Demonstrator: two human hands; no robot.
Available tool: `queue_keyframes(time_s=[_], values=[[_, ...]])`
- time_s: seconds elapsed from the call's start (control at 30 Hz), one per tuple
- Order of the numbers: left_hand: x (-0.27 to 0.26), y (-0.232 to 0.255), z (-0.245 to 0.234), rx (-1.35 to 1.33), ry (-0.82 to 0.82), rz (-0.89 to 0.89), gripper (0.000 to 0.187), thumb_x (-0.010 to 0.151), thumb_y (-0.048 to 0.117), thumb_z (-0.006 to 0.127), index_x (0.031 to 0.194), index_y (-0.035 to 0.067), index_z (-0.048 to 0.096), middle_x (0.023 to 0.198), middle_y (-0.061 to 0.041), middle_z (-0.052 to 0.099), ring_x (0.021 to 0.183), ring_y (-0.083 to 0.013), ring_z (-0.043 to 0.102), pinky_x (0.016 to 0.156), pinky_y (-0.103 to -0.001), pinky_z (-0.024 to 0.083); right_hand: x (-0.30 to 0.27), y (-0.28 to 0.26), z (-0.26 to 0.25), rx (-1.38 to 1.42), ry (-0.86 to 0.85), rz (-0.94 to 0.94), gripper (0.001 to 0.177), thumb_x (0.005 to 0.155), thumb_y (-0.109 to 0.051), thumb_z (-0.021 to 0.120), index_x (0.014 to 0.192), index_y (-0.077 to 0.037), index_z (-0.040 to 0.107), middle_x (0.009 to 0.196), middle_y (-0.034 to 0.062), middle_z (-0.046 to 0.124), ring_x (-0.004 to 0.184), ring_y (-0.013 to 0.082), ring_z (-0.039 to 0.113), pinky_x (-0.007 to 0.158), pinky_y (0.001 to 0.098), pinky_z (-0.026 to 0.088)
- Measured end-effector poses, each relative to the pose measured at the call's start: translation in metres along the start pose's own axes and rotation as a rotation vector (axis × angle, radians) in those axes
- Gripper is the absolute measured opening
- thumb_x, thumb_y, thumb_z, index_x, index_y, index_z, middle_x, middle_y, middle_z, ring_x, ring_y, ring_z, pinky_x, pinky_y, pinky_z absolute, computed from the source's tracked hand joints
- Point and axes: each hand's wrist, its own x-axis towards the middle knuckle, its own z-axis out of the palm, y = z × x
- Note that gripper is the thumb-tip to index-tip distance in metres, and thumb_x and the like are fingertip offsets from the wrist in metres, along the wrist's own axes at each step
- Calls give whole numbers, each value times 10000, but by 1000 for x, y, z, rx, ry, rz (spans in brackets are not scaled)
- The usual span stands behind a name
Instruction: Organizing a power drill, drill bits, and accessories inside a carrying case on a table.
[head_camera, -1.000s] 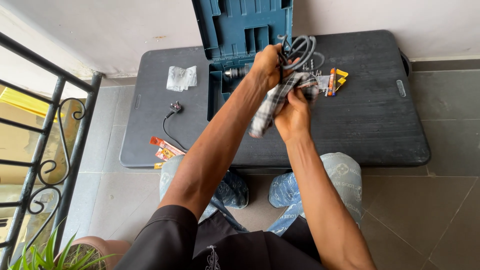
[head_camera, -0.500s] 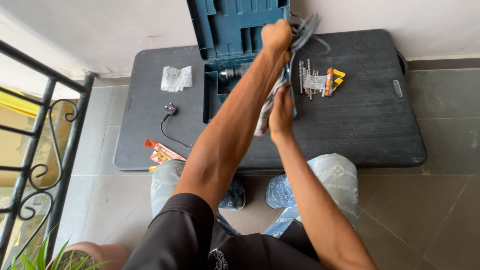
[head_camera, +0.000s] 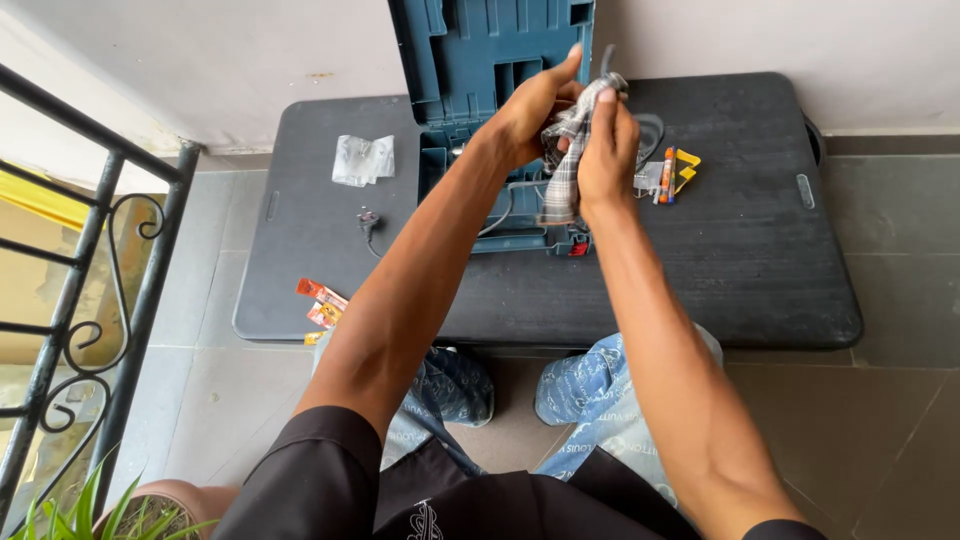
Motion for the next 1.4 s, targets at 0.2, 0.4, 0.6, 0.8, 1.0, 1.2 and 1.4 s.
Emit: queue_keyframes(time_s=[0.2, 0.4, 0.6, 0.8, 1.0, 1.2, 1.4], values=[[38, 9, -2, 274, -95, 263, 537, 1035, 448, 444, 988, 39, 789, 897, -103, 784, 688, -123, 661, 678, -329, 554, 5, -6, 4, -80, -150, 36, 452, 1161, -368, 362, 1034, -17, 618, 846, 9, 650, 671, 91, 638, 588, 254, 549], [72, 23, 9, 231, 72, 406, 310, 1022, 262, 501, 858, 72, 682, 798, -92, 803, 693, -163, 764, 635, -354, 542, -15, -2, 3, 95, -153, 101, 446, 1143, -389, 365, 998, -53, 620, 823, 40, 673, 667, 113, 635, 630, 275, 544], [93, 18, 8, 183, 146, 468, 268, 1003, 239, 532, 812, 104, 662, 721, -52, 751, 644, -160, 762, 539, -317, 539, -45, -10, 6, 225, -86, 139, 434, 1152, -382, 404, 968, -47, 611, 844, 50, 661, 706, 139, 641, 649, 299, 552], [132, 33, -9, 145, 329, 438, 220, 952, 241, 584, 824, 82, 667, 708, -72, 740, 659, -157, 766, 538, -294, 476, -97, -15, 2, 104, -284, 90, 472, 1130, -418, 372, 1008, -44, 632, 845, 42, 670, 760, 119, 633, 726, 278, 526], [97, 38, 4, 388, 328, 438, 355, 950, 364, 597, 844, 64, 755, 810, -74, 810, 748, -159, 718, 685, -339, 522, -92, -26, -11, -239, -218, -157, 419, 1175, -286, 362, 951, -6, 578, 824, 23, 544, 778, 105, 465, 713, 306, 419], [-7, 55, 29, 109, 146, 134, 425, 946, 499, 491, 889, 128, 690, 888, -132, 819, 769, -228, 756, 712, -419, 572, -36, -39, -1, -301, -144, -248, 404, 1176, -272, 342, 917, -24, 528, 801, -20, 517, 763, 79, 461, 686, 287, 406], [-51, 62, 24, 67, -219, 325, 506, 1039, 471, 492, 778, 49, 589, 935, -183, 785, 898, -269, 823, 840, -397, 669, -16, -50, 15, -155, -213, -167, 423, 1167, -342, 354, 952, -35, 549, 813, -32, 533, 736, 62, 513, 643, 266, 450]])
